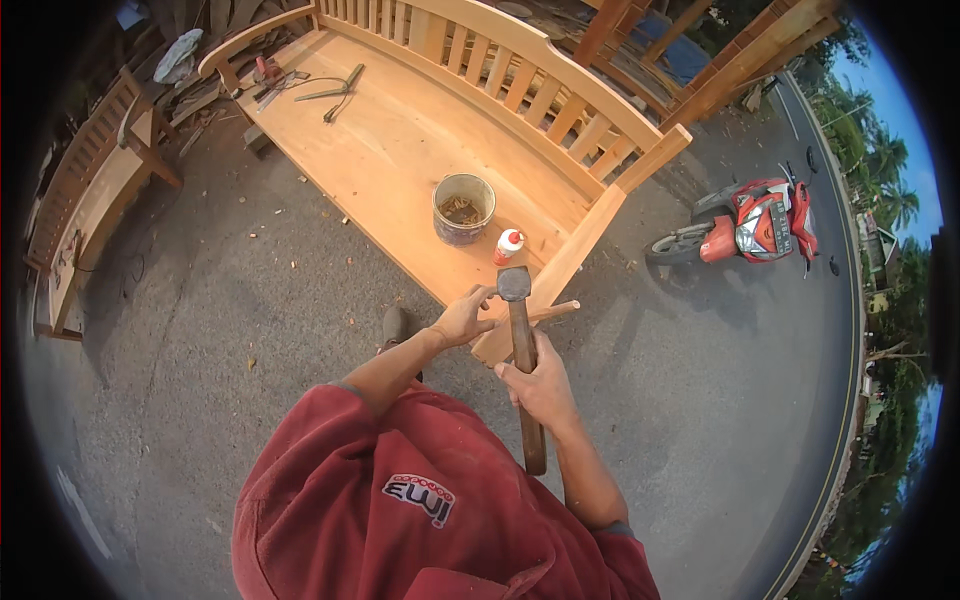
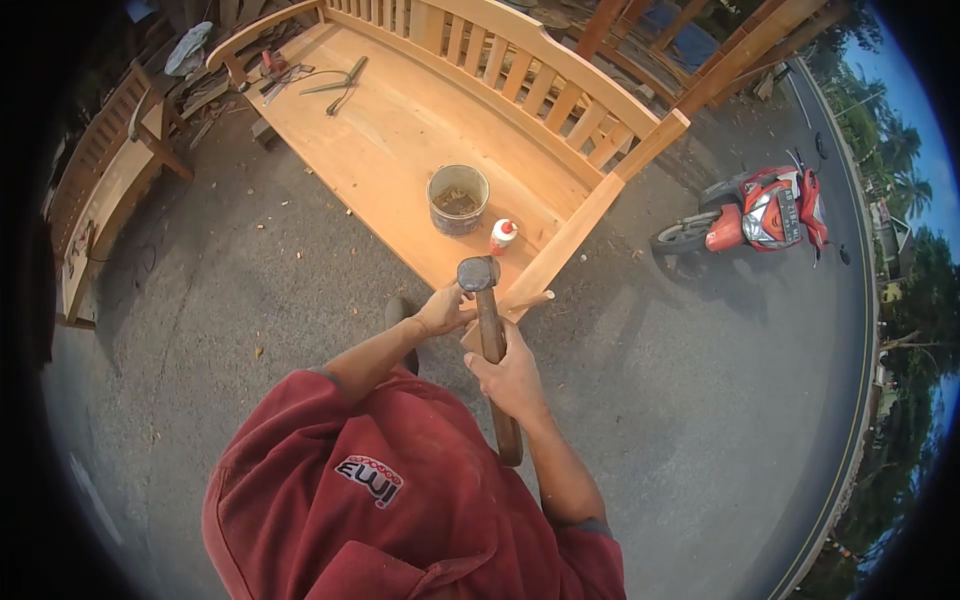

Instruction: The person applies glue to a wooden dowel, inserts it into a wooden bench, and saws off the excess wood with a hand saw. They hammer the joint, apply glue from a bottle to the bench arm, and sand the wooden surface with a power sander.

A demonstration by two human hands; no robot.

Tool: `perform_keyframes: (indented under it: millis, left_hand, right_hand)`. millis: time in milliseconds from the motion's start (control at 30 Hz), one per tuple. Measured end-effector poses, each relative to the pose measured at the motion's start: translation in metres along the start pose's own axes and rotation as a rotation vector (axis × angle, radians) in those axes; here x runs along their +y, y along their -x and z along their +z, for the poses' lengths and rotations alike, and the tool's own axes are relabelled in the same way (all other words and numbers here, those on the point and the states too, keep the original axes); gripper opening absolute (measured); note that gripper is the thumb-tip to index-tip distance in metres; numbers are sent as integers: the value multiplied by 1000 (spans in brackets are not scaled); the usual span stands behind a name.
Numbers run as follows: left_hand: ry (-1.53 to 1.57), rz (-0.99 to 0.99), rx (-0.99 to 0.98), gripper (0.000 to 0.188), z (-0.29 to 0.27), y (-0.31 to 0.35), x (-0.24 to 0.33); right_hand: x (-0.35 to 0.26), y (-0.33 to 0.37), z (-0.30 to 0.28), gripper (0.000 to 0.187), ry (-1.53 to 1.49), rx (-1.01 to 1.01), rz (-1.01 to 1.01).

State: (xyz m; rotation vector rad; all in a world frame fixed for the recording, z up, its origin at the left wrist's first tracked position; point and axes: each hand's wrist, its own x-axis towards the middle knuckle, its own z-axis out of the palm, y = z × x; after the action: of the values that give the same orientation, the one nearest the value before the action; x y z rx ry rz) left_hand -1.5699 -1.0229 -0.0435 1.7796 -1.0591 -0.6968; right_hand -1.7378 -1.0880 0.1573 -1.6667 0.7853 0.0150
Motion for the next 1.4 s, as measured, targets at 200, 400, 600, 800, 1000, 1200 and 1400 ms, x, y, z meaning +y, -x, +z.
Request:
perform_keyframes:
  millis: [200,400,600,800,1000,1200,1400]
  left_hand:
    - [-235,-807,359,53,-129,242,-239]
    - [-220,-1438,415,46,-231,467,-254]
    - [-200,-1650,502,43,-313,525,-185]
    - [-98,-1478,327,43,-365,455,-246]
    - [-50,-1289,331,44,-424,396,-315]
    - [102,-1243,773,43,-571,328,-376]
    - [209,-1373,1352,36,-649,383,-395]
  right_hand:
    - [85,-168,128,46,-338,-231,415]
    - [233,-310,214,25,-792,273,511]
    - [289,-399,272,38,147,454,552]
    - [304,-515,287,33,-506,660,619]
    - [191,-536,412,18,-428,298,716]
    - [56,-671,572,13,297,-442,594]
    - [-135,-802,826,33,460,-563,203]
